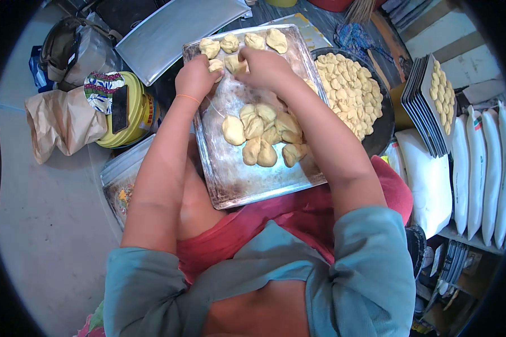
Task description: The person wipes down metal baking trays, then takes portions of dough from a large black bowl and arranges them in rows onto the trays.
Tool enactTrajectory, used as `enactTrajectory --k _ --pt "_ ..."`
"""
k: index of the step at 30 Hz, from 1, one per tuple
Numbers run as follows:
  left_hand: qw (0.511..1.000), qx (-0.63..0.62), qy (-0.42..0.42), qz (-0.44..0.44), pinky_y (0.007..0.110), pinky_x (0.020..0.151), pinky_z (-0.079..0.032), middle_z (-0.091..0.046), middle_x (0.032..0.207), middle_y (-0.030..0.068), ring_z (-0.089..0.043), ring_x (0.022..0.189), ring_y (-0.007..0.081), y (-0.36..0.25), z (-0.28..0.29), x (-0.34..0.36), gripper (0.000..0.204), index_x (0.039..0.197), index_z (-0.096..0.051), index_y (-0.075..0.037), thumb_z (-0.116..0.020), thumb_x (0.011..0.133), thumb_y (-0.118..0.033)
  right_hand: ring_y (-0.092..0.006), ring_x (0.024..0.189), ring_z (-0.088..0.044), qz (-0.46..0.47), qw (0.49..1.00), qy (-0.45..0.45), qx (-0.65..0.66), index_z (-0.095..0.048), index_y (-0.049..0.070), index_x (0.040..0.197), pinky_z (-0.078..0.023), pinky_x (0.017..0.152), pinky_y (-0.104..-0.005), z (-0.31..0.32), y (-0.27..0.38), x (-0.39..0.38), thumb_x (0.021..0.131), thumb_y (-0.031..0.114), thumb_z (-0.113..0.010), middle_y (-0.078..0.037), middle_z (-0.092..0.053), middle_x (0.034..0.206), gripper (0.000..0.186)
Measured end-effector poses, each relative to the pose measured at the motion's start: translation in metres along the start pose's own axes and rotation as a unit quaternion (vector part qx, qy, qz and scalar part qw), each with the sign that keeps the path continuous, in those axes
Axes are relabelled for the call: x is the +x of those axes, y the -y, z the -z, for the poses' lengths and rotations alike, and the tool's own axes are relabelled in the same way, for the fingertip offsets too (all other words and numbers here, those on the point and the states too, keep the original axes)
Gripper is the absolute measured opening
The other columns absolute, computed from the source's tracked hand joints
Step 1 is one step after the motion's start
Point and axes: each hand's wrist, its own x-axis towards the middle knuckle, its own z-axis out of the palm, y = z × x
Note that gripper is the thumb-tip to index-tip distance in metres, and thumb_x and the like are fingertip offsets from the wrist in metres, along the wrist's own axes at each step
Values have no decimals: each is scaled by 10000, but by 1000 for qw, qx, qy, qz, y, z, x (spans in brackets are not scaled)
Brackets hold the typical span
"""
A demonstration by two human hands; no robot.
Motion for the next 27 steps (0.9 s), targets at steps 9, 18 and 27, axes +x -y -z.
enactTrajectory --k 9,18,27 --pt "972 22 -53 -228 477 968 -315 -623 1122 59 -522 1137 273 -19 -26 -3 296 1078 -688 -157 -672 795 -244 -115 726 -591 -12 921 100 376 -679 24 964 -484 686 -289 -7 -68 -9 697 123 -690 -49 -638 735 286" --pt "948 -27 -86 -304 486 1018 -273 -621 1168 44 -504 1199 239 -28 -31 -3 326 1120 -659 -148 -668 799 -205 -309 824 -657 -7 992 -88 94 -679 41 953 -510 772 -368 10 -44 -27 728 216 -764 -123 -685 864 297" --pt "944 9 -144 -298 476 975 -300 -649 908 50 -559 1053 237 -59 -61 -2 186 869 -628 -118 -694 788 -271 -153 674 -595 12 955 3 297 -637 12 878 -481 633 -306 16 -81 -31 733 113 -715 -75 -641 751 193"
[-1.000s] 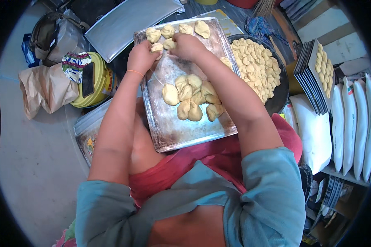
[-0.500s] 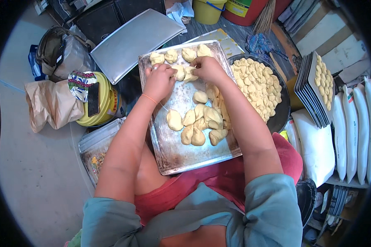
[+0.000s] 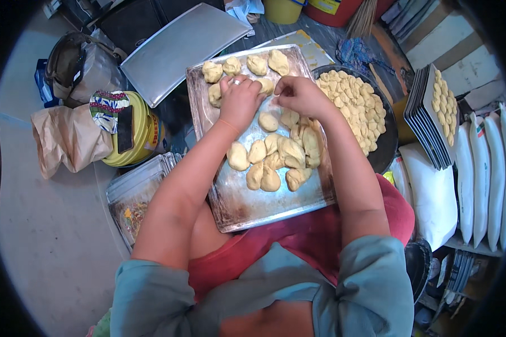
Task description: The person wipes down metal baking trays, then takes portions of dough from a large black bowl and arranges them in rows onto the trays.
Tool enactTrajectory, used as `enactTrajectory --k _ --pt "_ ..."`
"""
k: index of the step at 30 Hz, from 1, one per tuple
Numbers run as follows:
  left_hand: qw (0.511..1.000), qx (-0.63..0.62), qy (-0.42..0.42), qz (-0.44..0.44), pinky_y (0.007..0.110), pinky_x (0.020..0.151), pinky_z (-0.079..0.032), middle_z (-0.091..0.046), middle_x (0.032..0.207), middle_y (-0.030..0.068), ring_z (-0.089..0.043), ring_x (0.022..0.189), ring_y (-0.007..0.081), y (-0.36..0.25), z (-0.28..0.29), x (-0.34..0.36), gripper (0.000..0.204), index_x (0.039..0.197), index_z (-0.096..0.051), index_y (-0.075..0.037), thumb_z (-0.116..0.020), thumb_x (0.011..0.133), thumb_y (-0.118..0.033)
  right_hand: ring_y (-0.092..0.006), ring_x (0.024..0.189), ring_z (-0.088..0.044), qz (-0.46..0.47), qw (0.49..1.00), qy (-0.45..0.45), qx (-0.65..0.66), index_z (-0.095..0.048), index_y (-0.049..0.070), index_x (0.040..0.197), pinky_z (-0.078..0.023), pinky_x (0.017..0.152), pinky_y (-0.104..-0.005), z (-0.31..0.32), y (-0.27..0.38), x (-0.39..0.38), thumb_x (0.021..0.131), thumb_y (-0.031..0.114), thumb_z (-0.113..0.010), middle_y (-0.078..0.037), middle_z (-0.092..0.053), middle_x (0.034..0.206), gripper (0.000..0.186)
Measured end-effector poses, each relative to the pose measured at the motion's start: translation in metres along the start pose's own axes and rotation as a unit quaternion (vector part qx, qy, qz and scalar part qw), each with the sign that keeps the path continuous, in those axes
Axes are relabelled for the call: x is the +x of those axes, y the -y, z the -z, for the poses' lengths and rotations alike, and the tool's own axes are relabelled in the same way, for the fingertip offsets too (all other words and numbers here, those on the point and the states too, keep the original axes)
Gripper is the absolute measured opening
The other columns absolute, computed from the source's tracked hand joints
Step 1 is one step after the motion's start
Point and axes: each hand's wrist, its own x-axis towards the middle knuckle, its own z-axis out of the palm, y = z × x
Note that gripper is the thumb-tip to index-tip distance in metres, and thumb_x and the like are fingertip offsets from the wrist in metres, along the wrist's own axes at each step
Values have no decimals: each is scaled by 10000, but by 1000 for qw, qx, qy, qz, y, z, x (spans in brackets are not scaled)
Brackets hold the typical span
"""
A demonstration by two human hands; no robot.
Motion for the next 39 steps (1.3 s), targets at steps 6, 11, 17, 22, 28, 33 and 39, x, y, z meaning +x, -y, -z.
enactTrajectory --k 6,11,17,22,28,33,39 --pt "999 -31 16 20 466 979 -292 -670 933 62 -564 1056 256 7 4 0 229 945 -671 -106 -693 781 -264 -212 657 -603 40 986 103 -124 -625 16 922 -482 627 -349 -30 2 -8 669 284 -779 -81 -626 716 400" --pt "990 -78 63 96 423 975 -357 -656 1046 103 -541 1131 284 -4 56 -5 267 1010 -683 -82 -663 814 -262 -150 631 -593 -31 988 -149 16 -631 -1 985 -491 588 -321 6 -29 8 774 215 -717 -66 -618 707 314" --pt "917 -179 341 107 429 939 -450 -603 972 160 -542 1049 354 -22 95 -70 225 992 -660 -73 -636 821 -217 -303 833 -646 -27 965 -189 -179 -637 28 1079 -509 772 -379 3 -38 3 806 269 -687 -150 -660 860 368" --pt "938 -151 289 117 429 918 -454 -565 1057 188 -541 1033 389 -26 88 -91 253 1033 -637 -56 -648 781 -87 -293 829 -632 -24 971 -87 -223 -664 80 1059 -501 752 -390 -8 -12 -40 782 291 -713 -154 -666 923 352" --pt "970 -139 20 197 403 937 -459 -553 1149 178 -554 1084 365 0 76 -81 441 1146 -603 -35 -743 748 -167 -327 881 -661 3 982 -126 -143 -640 89 1027 -512 770 -410 -37 21 -35 700 309 -749 -149 -683 955 409" --pt "959 -152 144 190 410 904 -473 -583 1076 174 -564 1037 365 6 77 -78 421 1062 -652 -17 -779 689 -167 -322 893 -660 -46 982 -23 -183 -607 78 1054 -509 776 -406 -79 37 -19 739 321 -742 -150 -683 963 420" --pt "990 -42 41 126 436 973 -389 -603 1112 103 -566 1064 294 1 65 -73 312 1042 -678 -87 -676 736 -151 -258 810 -653 9 969 89 -230 -608 55 1011 -501 730 -363 -69 37 -56 677 236 -772 -116 -665 874 413"
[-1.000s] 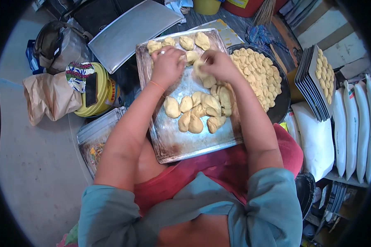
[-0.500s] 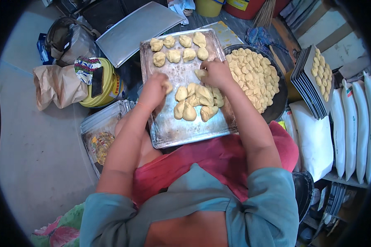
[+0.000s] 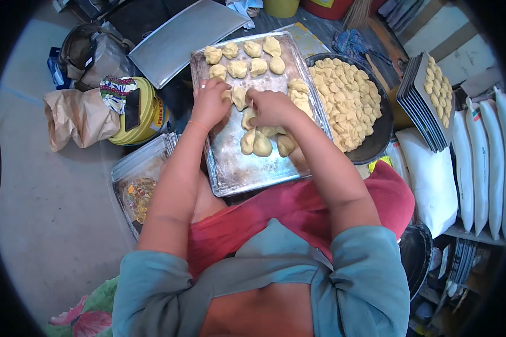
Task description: The person wipes down metal baking trays, then takes portions of dough from a large black bowl and arranges them in rows onto the trays.
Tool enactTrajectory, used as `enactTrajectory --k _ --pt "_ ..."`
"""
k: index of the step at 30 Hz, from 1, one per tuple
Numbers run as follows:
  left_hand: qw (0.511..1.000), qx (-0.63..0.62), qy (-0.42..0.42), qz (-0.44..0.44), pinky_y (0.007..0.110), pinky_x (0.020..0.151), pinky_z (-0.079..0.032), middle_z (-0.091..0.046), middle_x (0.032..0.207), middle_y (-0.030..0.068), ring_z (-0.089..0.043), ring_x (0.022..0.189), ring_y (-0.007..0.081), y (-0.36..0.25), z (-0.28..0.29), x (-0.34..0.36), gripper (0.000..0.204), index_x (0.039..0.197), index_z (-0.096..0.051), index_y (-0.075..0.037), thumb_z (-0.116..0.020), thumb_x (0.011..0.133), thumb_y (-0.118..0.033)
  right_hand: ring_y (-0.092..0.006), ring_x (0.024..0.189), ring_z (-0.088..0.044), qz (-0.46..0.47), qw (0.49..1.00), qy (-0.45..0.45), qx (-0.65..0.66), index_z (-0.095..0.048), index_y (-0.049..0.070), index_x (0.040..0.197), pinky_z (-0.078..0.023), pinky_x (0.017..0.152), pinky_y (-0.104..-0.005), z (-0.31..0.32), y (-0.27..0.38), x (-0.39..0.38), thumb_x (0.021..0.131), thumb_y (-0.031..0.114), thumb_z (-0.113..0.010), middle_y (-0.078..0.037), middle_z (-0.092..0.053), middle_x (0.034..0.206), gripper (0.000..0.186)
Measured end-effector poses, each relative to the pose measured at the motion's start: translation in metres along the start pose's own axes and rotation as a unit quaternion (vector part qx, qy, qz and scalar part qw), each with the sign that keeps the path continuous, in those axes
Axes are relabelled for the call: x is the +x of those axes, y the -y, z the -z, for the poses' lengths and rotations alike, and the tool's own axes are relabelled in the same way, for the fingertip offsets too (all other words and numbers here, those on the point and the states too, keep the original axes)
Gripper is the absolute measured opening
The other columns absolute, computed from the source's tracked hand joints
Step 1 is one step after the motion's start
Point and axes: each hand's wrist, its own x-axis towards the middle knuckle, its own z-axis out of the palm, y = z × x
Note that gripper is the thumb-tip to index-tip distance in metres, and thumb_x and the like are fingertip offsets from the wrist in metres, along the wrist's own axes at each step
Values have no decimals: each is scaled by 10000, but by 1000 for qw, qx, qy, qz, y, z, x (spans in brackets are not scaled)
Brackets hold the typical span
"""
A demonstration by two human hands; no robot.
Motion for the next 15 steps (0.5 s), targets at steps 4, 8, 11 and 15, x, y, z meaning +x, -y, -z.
enactTrajectory --k 4,8,11,15 --pt "995 20 96 -32 446 971 -300 -629 1082 75 -544 1095 278 -15 -6 8 294 1035 -687 -135 -623 750 -167 -91 716 -544 -16 976 -76 203 -618 12 890 -463 645 -264 10 -25 3 697 77 -678 -6 -609 747 213" --pt "998 24 54 -36 452 947 -302 -647 1064 49 -542 1088 275 -24 -20 15 282 1001 -701 -128 -623 738 -191 -166 757 -627 -57 960 -194 195 -660 31 1081 -508 719 -315 9 -54 22 732 105 -692 -62 -665 832 358" --pt "997 -31 40 -62 452 939 -309 -659 1037 51 -557 1057 263 -19 -23 10 255 959 -707 -118 -629 735 -213 -316 847 -653 -72 980 -187 13 -681 86 1090 -510 816 -391 17 -50 23 758 187 -705 -141 -685 897 349" --pt "989 1 145 -23 448 914 -325 -686 894 87 -600 961 266 -25 -12 19 250 915 -697 -100 -645 725 -254 -334 927 -648 -75 933 -320 -143 -692 111 1079 -505 844 -402 33 -82 1 745 211 -704 -163 -678 1022 349"
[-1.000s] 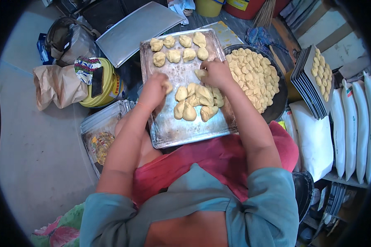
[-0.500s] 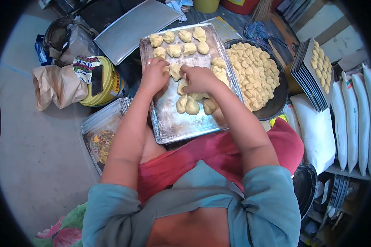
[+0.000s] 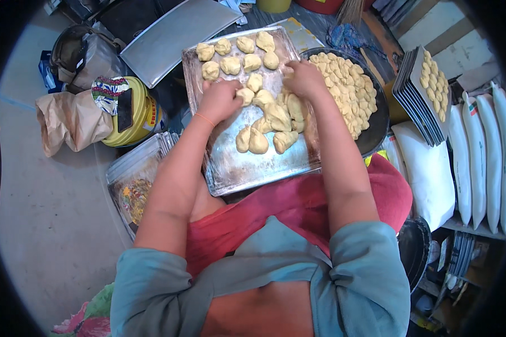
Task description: The person wipes down metal baking trays, then takes portions of dough from a large black bowl and arranges them in rows onto the trays.
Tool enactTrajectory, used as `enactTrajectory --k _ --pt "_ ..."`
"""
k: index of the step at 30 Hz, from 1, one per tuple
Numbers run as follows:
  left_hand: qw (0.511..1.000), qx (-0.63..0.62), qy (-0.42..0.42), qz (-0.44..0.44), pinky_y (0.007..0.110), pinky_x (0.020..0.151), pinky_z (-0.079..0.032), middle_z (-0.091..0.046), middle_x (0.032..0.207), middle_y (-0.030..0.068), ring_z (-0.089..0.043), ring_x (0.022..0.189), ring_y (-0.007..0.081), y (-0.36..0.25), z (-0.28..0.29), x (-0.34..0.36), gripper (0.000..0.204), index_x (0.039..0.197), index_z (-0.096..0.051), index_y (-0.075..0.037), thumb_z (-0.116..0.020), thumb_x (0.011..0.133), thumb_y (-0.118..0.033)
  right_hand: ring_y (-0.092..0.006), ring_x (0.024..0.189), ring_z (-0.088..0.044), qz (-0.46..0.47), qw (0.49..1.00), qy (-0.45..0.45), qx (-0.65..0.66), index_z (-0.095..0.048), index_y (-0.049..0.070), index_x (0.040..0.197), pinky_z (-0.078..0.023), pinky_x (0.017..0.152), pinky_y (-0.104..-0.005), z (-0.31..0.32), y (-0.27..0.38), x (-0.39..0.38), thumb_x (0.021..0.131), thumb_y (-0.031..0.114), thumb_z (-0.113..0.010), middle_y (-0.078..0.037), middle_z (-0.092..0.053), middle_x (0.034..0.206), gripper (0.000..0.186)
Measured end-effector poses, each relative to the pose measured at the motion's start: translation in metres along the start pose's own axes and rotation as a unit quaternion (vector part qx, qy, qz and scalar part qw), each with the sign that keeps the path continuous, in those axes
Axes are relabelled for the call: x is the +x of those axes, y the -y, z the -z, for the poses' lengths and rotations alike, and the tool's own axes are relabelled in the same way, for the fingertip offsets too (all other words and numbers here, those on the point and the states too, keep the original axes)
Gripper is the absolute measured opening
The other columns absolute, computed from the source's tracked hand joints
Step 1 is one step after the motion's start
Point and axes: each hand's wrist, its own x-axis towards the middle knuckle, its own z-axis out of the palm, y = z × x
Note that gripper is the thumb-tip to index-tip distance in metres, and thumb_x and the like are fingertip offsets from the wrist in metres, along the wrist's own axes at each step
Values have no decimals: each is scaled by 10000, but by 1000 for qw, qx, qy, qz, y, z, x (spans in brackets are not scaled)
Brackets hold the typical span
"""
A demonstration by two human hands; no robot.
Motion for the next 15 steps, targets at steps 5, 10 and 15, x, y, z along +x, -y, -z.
enactTrajectory --k 5,10,15 --pt "996 48 4 71 445 905 -328 -685 902 104 -603 956 266 -9 6 2 285 926 -678 -82 -655 718 -275 -291 917 -658 -150 958 131 207 -647 62 1083 -507 798 -376 -1 -10 7 731 253 -728 -154 -671 995 409" --pt "998 17 -57 -18 482 952 -270 -627 1174 101 -540 1125 266 -2 -15 4 506 1202 -611 -117 -656 726 -280 -336 971 -641 -113 967 181 139 -596 30 1085 -500 840 -397 -9 23 4 712 267 -765 -190 -663 998 473" --pt "996 -30 -17 -78 485 981 -243 -623 1187 98 -521 1154 277 -3 -26 4 519 1240 -605 -141 -649 740 -277 -352 957 -641 -141 968 187 85 -572 40 1113 -501 835 -404 14 33 -25 719 207 -731 -172 -667 1015 457"
